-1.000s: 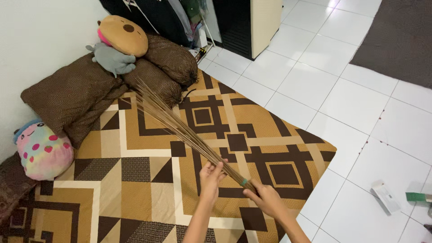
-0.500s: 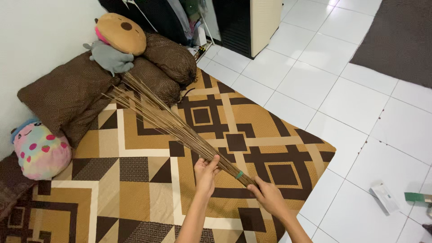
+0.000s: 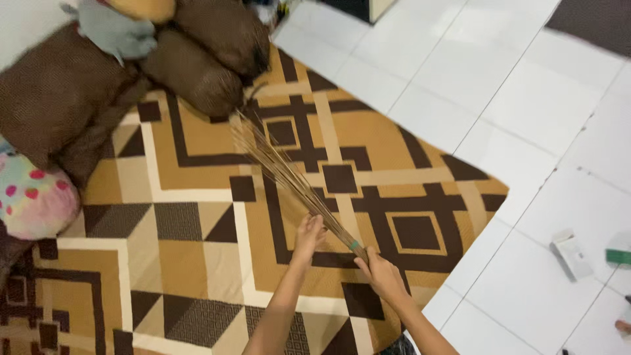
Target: The person uses a traditional straw broom to pat and smooth a patterned bedspread on a low bed. They repeatedly sweep and pat the surface, then lift and reposition two plush toys on the bed before placing them back down.
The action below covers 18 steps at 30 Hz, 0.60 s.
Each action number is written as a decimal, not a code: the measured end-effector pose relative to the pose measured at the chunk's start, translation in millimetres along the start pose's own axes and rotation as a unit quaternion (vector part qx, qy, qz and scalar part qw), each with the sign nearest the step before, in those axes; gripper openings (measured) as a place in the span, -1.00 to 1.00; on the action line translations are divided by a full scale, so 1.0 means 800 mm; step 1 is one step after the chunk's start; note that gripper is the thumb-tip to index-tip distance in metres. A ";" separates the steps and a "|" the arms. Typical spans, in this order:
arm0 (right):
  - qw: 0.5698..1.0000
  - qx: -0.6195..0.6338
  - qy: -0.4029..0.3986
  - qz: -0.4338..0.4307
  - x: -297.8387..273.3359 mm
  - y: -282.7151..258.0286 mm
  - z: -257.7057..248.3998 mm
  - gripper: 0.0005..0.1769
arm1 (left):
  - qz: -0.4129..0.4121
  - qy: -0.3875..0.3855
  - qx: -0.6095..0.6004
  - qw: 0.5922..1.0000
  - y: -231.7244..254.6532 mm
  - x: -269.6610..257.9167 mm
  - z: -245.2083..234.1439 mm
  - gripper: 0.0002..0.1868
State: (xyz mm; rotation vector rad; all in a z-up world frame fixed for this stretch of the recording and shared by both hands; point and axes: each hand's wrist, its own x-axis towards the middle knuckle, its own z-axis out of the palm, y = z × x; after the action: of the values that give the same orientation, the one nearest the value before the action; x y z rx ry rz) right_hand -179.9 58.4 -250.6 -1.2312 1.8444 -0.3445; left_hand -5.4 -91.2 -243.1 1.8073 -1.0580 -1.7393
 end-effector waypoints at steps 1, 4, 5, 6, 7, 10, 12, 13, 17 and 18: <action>0.999 -0.035 -0.006 0.004 0.020 0.029 0.026 -0.53 | -0.026 0.015 0.027 0.999 -0.033 0.023 -0.004 -0.30; 0.991 -0.111 -0.067 0.036 0.082 0.147 0.081 -0.52 | 0.002 0.029 0.188 0.982 -0.137 0.083 -0.026 -0.22; 0.986 -0.130 -0.092 0.048 0.103 0.187 0.083 -0.52 | 0.032 0.026 0.256 0.966 -0.167 0.102 -0.031 -0.20; 0.981 -0.179 -0.034 0.071 0.122 0.244 0.070 -0.60 | 0.028 0.022 0.274 0.961 -0.197 0.119 -0.028 -0.19; 0.970 -0.222 0.024 0.095 0.138 0.298 0.052 -0.66 | 0.024 0.019 0.299 0.954 -0.223 0.134 -0.033 -0.17; 0.936 -0.119 0.203 0.262 0.185 0.384 0.006 -0.50 | -0.024 0.012 0.387 0.922 -0.274 0.167 -0.042 -0.18; 0.914 0.114 0.347 0.174 0.213 0.397 -0.032 -0.48 | -0.014 -0.005 0.434 0.901 -0.293 0.166 -0.039 -0.24; 0.911 0.099 0.360 0.174 0.230 0.382 -0.040 -0.50 | 0.018 -0.018 0.460 0.888 -0.294 0.171 -0.038 -0.26; 0.882 -0.359 0.300 0.049 0.260 0.265 0.007 -0.54 | 0.079 -0.101 0.422 0.897 -0.277 0.176 -0.009 -0.34; 0.889 -0.398 0.225 0.004 0.256 0.236 0.035 -0.52 | 0.016 -0.105 0.425 0.899 -0.273 0.176 -0.002 -0.33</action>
State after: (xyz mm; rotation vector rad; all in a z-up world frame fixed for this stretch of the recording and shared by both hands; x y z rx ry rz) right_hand -301.1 -20.5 -490.5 -1.7909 2.5187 0.1925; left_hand 37.1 -60.9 -497.5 2.0434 -2.1787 -1.5835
